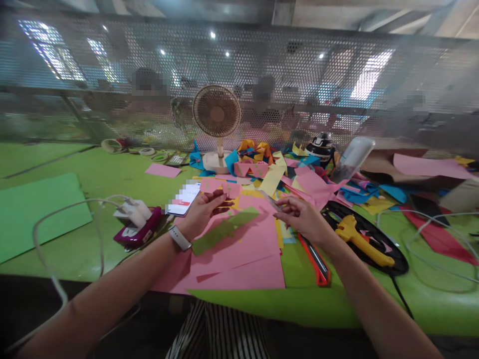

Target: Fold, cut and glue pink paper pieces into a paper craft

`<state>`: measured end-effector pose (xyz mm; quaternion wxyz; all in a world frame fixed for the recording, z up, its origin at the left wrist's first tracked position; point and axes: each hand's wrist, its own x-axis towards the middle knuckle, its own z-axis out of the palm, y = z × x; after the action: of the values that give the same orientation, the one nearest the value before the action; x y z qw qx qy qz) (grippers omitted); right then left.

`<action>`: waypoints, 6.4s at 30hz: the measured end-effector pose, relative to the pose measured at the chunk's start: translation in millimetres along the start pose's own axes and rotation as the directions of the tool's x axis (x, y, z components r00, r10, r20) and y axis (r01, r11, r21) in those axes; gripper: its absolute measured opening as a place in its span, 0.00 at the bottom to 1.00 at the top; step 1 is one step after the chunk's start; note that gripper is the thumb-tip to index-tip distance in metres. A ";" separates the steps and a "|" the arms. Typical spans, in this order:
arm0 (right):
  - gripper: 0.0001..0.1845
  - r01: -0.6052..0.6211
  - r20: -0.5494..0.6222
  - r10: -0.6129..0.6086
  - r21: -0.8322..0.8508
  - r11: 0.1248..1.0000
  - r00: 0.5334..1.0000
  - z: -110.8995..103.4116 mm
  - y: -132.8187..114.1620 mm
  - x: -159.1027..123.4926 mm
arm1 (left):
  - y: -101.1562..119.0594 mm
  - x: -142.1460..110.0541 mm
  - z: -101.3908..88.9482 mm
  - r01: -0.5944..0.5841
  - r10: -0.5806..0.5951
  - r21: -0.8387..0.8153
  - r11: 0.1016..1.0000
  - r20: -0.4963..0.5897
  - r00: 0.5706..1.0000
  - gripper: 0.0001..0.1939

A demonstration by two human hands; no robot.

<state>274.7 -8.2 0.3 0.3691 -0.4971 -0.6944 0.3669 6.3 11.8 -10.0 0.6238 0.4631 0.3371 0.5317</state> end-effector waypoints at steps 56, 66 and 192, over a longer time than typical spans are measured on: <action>0.12 -0.388 0.244 0.301 0.570 0.725 0.922 61.1 -4.2 1.0 | -0.9 -3.6 -4.5 0.422 -0.427 0.201 0.884 -0.019 0.904 0.06; 0.10 -0.380 0.267 0.274 0.561 0.735 0.924 62.2 -1.0 0.5 | -5.7 -1.5 -7.9 0.412 -0.420 0.207 0.887 -0.005 0.907 0.06; 0.11 0.053 -0.154 0.041 0.559 0.828 0.987 24.1 -19.6 -9.3 | 6.0 -19.3 17.8 0.310 -0.326 0.122 0.943 0.145 0.934 0.22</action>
<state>247.5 -25.2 5.1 0.5539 -0.3922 -0.5261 0.5125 16.5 -11.0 0.3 0.7039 0.4741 0.3809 0.3671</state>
